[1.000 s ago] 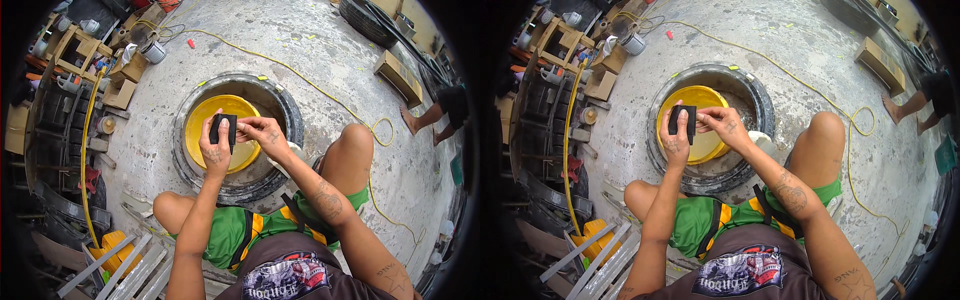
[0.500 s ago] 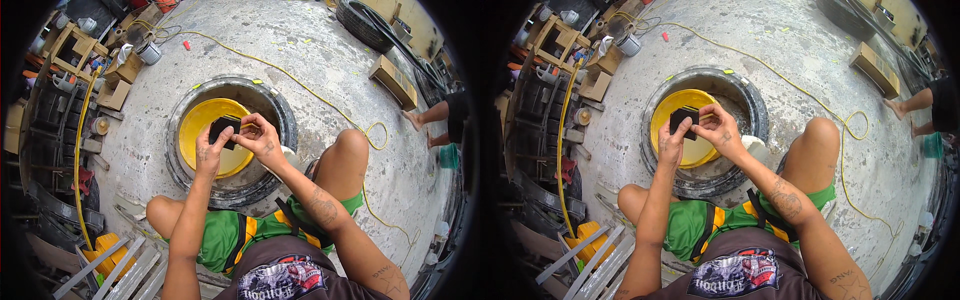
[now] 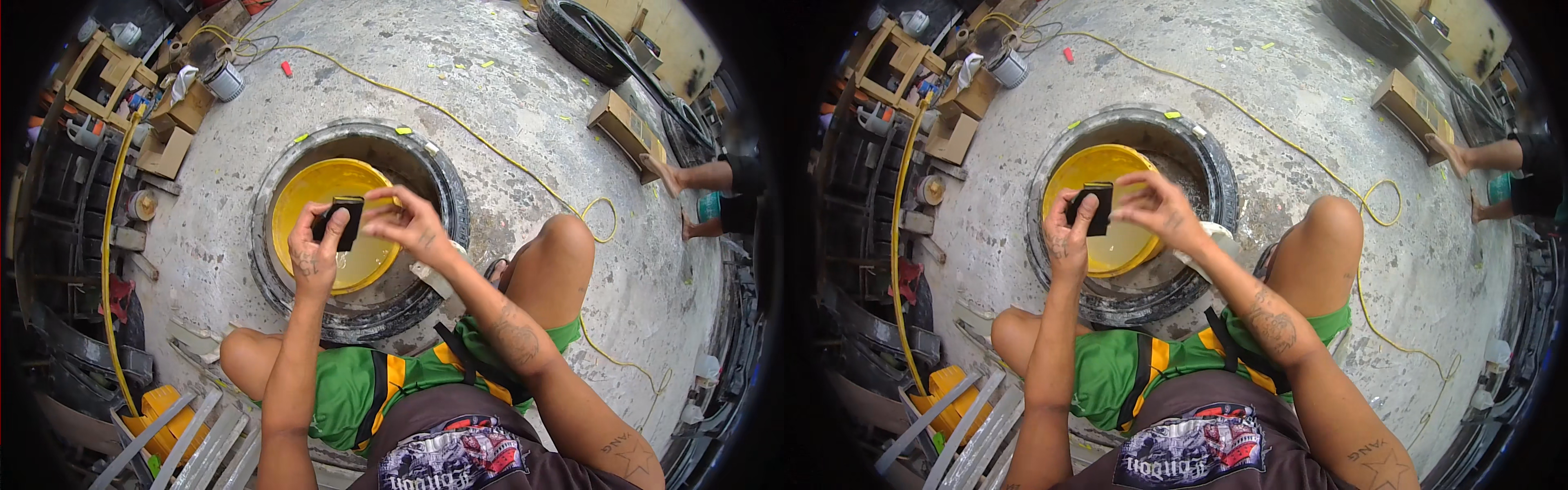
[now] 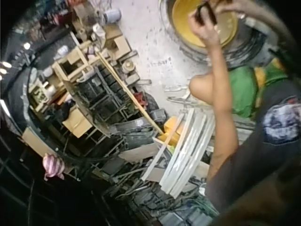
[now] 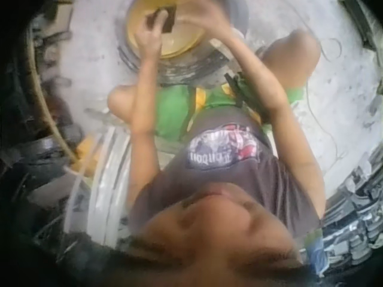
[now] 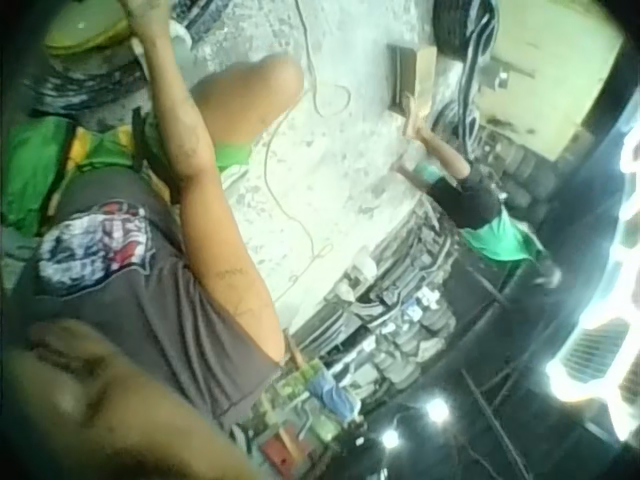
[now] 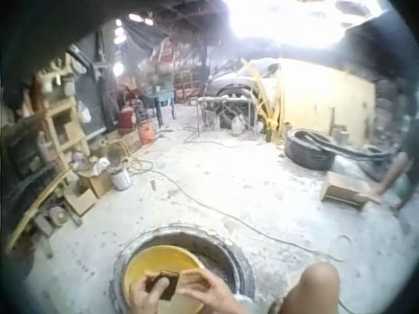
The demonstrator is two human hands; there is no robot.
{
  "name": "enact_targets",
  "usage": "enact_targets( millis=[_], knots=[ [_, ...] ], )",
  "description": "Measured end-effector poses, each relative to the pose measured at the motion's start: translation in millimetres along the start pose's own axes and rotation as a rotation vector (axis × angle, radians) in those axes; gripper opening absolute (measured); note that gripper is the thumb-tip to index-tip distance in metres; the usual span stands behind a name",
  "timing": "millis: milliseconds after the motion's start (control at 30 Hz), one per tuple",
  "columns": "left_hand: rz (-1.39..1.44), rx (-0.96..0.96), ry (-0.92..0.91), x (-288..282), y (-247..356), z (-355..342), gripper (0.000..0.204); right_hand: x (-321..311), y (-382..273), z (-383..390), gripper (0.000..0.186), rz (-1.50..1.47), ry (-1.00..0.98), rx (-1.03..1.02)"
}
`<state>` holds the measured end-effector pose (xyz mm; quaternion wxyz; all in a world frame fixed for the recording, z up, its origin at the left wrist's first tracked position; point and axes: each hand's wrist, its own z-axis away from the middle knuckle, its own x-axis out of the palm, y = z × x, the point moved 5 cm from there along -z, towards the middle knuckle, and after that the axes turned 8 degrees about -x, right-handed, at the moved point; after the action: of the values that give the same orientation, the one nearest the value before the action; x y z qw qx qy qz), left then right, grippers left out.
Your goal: Wet sanding a small automotive component using a sponge and a bucket of water in an auto shop.
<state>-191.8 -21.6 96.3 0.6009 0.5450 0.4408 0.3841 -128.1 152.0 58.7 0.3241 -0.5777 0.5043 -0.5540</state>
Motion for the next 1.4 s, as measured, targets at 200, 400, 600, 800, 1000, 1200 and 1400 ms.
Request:
enact_targets(
  millis=[200, 400, 600, 800, 1000, 1200, 1400],
  knots=[
    [-0.083, -0.010, 0.048, -9, 11, -9, 0.027, -168, 52, -81, 0.040, 0.839, 0.446, -0.069],
    [-0.316, 0.053, -0.589, 35, -24, 23, 0.023, -207, 99, -120, 0.038, 1.251, 0.259, -0.020],
    [-0.445, 0.001, -0.657, 70, -72, 75, 0.025, -203, 95, -129, 0.029, 1.356, 0.216, 0.068],
    [-0.508, 0.107, -0.566, 92, -95, 74, 0.026, -204, 57, -97, 0.032, 1.314, 0.268, 0.082],
    [-0.503, 0.137, -0.574, 83, -117, 54, 0.029, -144, 32, 58, 0.031, 1.045, 0.298, 0.200],
    [-0.510, 0.170, -0.576, 101, -124, 51, 0.034, -93, 60, 163, 0.022, 1.015, 0.197, 0.143],
    [-0.590, 0.187, -0.596, 104, -118, 54, 0.039, -115, 49, 161, 0.015, 1.149, 0.300, 0.036]
  ],
)
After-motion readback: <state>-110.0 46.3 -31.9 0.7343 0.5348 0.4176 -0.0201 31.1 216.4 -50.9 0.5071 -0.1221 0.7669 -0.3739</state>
